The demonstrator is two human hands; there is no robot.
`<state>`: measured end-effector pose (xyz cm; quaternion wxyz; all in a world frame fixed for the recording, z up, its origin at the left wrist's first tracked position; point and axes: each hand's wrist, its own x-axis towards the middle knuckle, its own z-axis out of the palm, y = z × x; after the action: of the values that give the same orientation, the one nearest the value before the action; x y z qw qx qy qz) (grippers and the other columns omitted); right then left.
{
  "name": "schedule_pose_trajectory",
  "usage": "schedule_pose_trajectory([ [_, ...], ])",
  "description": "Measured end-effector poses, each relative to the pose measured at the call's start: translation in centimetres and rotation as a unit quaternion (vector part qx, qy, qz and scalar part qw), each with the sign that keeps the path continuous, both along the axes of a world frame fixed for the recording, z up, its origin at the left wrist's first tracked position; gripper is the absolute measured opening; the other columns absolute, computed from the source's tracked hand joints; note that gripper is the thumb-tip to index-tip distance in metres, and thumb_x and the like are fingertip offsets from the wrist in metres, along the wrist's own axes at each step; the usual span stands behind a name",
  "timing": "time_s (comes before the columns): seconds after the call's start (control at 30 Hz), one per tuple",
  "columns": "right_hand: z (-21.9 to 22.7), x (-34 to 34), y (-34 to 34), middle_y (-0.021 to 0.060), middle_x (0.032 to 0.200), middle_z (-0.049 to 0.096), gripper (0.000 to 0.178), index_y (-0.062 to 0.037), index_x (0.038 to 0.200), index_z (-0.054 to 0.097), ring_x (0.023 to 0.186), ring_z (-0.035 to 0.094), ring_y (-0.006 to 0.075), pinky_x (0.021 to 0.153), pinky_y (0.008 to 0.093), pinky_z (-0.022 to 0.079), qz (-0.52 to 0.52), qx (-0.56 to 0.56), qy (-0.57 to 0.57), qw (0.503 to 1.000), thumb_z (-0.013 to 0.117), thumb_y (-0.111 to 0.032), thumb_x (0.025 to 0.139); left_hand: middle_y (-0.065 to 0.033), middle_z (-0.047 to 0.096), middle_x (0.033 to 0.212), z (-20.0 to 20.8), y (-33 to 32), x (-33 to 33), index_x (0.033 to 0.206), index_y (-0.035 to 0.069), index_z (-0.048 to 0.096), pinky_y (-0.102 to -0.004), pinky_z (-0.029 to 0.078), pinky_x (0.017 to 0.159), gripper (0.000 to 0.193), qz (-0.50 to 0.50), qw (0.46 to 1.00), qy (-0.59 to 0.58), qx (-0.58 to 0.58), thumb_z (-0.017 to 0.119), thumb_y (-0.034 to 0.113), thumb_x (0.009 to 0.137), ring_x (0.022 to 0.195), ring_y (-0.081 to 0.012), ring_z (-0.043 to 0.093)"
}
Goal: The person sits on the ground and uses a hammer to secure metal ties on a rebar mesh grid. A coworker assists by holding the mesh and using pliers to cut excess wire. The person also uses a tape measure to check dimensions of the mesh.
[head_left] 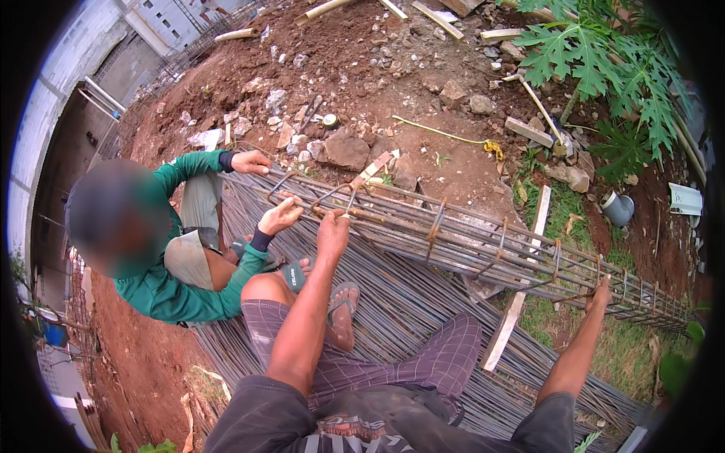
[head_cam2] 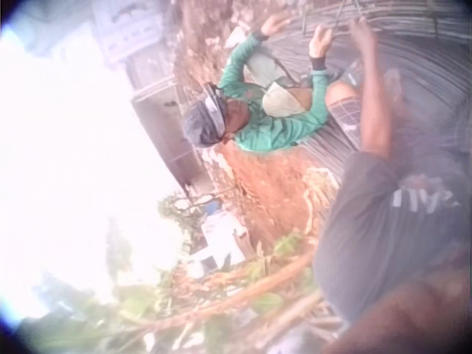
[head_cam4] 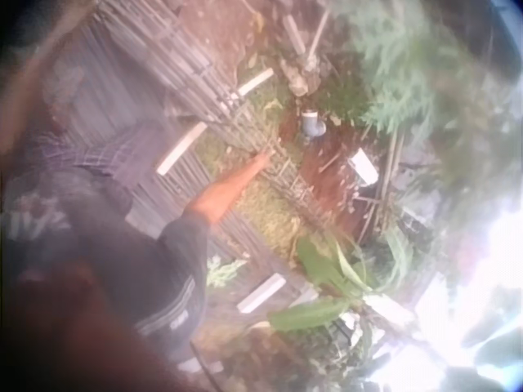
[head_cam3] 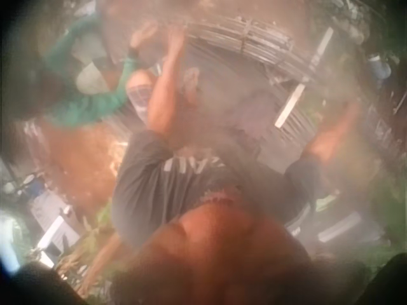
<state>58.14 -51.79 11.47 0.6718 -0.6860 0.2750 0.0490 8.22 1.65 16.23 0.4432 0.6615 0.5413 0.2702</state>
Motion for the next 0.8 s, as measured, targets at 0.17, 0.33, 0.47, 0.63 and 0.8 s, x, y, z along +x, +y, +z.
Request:
schedule_pose_trajectory([
  [0.17, -1.0, 1.0, -2.0, 0.0041, 0.072, 0.048, 0.046, -0.0023, 0.089, 0.053, 0.058, 0.046, 0.0154, 0.053, 0.0335, 0.041, 0.003, 0.041, -0.017, 0.999, 0.064, -0.047, 0.092, -0.0004, 0.058, 0.081, 4.5, 1.3, 1.4, 0.111, 0.004, 0.062, -0.0247, 0.041, 0.062, 0.025, -0.128, 0.975, 0.02, -0.183, 0.053, 0.021, 0.096, 0.072, -0.0099, 0.054],
  [0.33, -1.3, 0.6, -1.0, 0.0022, 0.067, 0.046, 0.041, -0.0071, 0.081, 0.051, 0.055, 0.042, 0.0145, 0.052, 0.0333, 0.039, 0.012, 0.033, -0.013, 0.999, 0.065, -0.045, 0.092, -0.0063, 0.066, 0.099, 4.3, 3.6, 1.4, 0.111, 0.009, 0.058, -0.029, 0.042, 0.066, 0.025, -0.113, 0.944, -0.101, -0.294, 0.048, 0.03, 0.101, 0.085, -0.0168, 0.063],
  [0.47, -1.5, 0.8, -1.4, 0.0021, 0.075, 0.051, 0.04, -0.0053, 0.088, 0.055, 0.063, 0.049, 0.0148, 0.056, 0.0348, 0.043, 0.005, 0.067, -0.032, 0.997, 0.065, -0.044, 0.092, -0.0096, 0.068, 0.1, 4.8, 5.7, 3.4, 0.111, 0.008, 0.058, -0.029, 0.043, 0.065, 0.027, -0.167, 0.928, -0.014, -0.333, 0.045, 0.03, 0.102, 0.08, -0.019, 0.065],
  [0.63, -1.7, 1.1, -2.0, 0.0007, 0.073, 0.051, 0.037, -0.0087, 0.085, 0.055, 0.061, 0.05, 0.0132, 0.052, 0.0329, 0.044, 0.024, 0.069, -0.033, 0.997, 0.066, -0.043, 0.091, -0.0066, 0.066, 0.081, 4.4, 6.5, 5.8, 0.101, 0.005, 0.065, -0.0301, 0.045, 0.052, 0.021, -0.135, 0.961, 0.022, -0.242, 0.058, 0.023, 0.094, 0.062, -0.0167, 0.06],
  [0.8, -1.7, 0.8, -2.0, 0.0002, 0.071, 0.05, 0.039, -0.0086, 0.084, 0.052, 0.058, 0.049, 0.0123, 0.05, 0.0301, 0.041, 0.033, 0.053, -0.031, 0.998, 0.065, -0.045, 0.092, -0.008, 0.066, 0.067, 3.5, 7.1, 6.1, 0.087, 0.002, 0.07, -0.032, 0.05, 0.056, 0.02, -0.18, 0.977, 0.088, -0.069, 0.066, 0.021, 0.088, 0.061, -0.0167, 0.064],
])
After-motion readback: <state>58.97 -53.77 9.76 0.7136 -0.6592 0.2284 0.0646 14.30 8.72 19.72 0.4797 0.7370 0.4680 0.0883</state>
